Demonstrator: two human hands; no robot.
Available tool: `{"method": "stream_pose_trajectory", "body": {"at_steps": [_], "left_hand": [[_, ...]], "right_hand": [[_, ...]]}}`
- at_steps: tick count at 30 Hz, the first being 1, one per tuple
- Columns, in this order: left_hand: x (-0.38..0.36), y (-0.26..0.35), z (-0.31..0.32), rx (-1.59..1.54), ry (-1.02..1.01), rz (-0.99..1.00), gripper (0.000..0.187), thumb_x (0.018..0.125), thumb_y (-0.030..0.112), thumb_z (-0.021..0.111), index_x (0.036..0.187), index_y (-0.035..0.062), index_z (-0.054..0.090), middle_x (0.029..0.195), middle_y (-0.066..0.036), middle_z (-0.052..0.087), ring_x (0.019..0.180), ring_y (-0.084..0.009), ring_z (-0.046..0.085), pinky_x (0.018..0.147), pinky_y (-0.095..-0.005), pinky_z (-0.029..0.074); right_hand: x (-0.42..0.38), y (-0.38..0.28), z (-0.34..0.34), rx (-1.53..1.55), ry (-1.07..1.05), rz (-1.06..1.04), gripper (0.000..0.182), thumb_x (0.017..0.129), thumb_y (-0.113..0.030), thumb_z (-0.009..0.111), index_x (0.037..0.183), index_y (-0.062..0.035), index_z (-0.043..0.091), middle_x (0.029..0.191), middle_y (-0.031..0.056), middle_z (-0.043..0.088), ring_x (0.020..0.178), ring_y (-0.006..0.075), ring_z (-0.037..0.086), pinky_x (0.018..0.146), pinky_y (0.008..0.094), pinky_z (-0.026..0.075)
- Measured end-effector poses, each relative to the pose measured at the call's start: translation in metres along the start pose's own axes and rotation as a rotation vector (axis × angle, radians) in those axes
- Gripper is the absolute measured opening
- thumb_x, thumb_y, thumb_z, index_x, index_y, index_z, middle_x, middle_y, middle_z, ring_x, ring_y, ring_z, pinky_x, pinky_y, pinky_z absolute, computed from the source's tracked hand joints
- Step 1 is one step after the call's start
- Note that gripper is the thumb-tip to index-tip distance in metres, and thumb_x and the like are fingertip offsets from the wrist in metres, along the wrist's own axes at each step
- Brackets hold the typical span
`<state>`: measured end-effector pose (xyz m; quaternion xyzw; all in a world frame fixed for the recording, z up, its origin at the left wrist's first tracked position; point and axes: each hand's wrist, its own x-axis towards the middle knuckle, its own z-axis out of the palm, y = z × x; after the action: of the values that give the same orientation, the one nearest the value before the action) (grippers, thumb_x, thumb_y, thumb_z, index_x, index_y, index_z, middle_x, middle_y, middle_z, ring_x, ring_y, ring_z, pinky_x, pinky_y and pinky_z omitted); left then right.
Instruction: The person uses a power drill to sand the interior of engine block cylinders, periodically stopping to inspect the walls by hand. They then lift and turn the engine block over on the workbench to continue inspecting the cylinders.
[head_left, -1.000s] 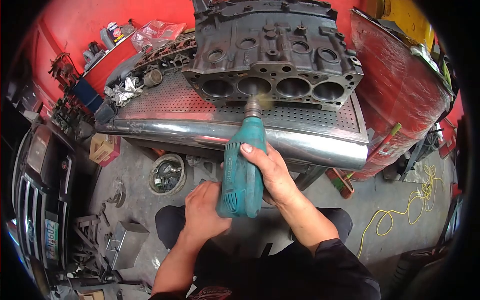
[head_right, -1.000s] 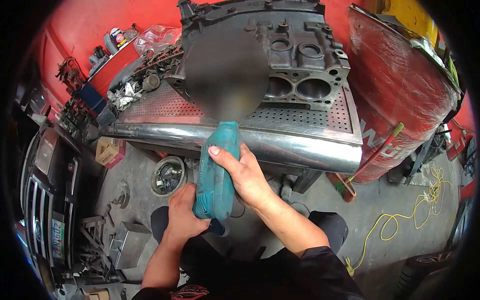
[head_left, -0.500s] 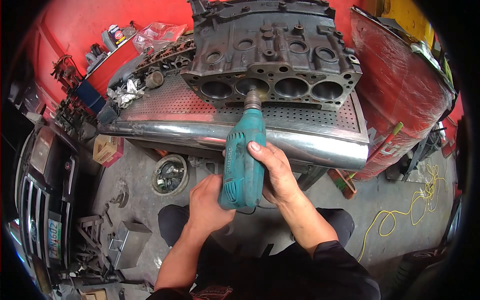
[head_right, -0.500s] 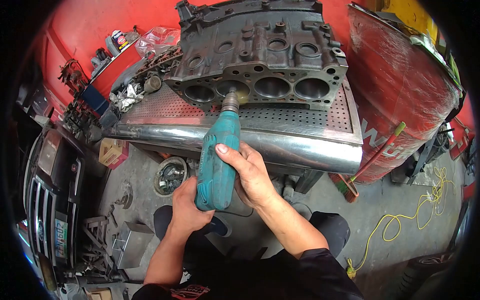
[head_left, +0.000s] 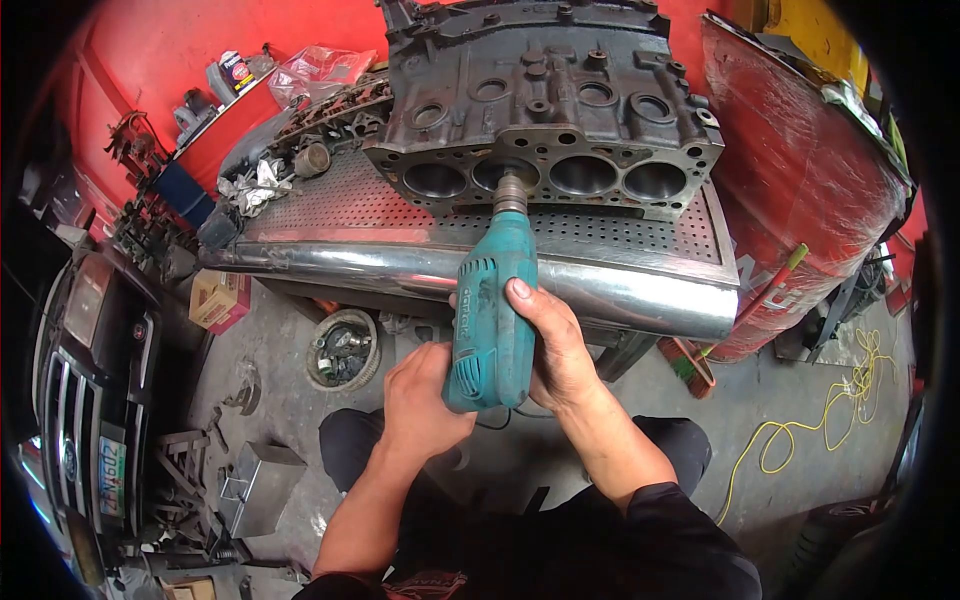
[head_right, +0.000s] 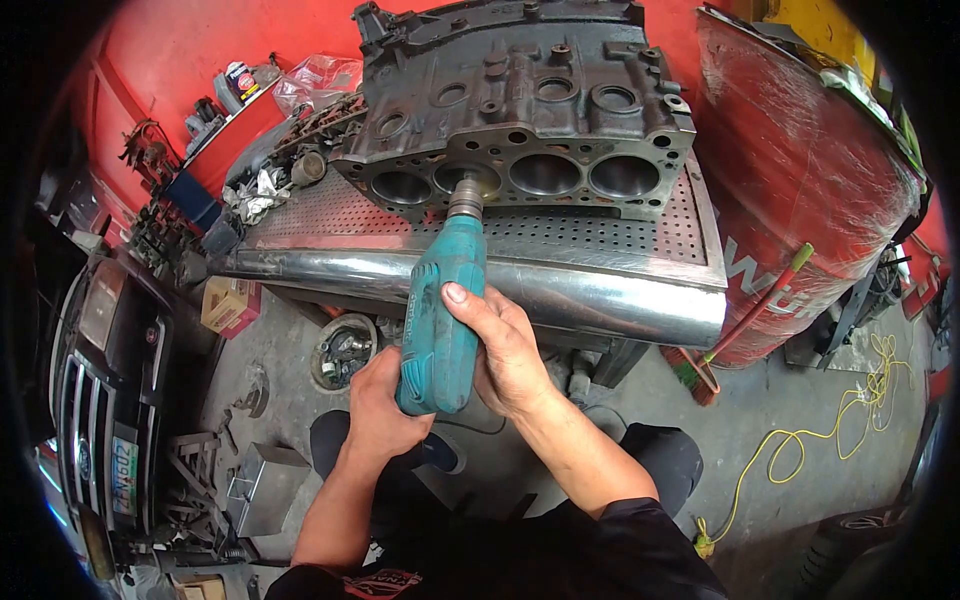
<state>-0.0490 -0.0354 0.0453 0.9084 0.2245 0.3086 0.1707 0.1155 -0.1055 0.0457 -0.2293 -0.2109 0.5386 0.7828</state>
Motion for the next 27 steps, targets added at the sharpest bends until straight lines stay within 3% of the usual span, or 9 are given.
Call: {"method": "stream_pose_trajectory", "body": {"at_steps": [27], "left_hand": [[-0.0004,-0.0023,0.0052,0.037,0.043,0.089,0.051,0.054,0.006,0.080,0.101,0.0002,0.061,0.088,-0.015,0.062,0.082,-0.0373,0.064,0.072,-0.0452,0.052]], "right_hand": [[-0.0069,0.0021,0.0020,0.012,-0.041,0.003,0.056,0.097,-0.042,0.070,0.126,0.0034,0.058,0.111,0.0125,0.067,0.099,0.0178,0.067,0.090,0.0334,0.056]]}}
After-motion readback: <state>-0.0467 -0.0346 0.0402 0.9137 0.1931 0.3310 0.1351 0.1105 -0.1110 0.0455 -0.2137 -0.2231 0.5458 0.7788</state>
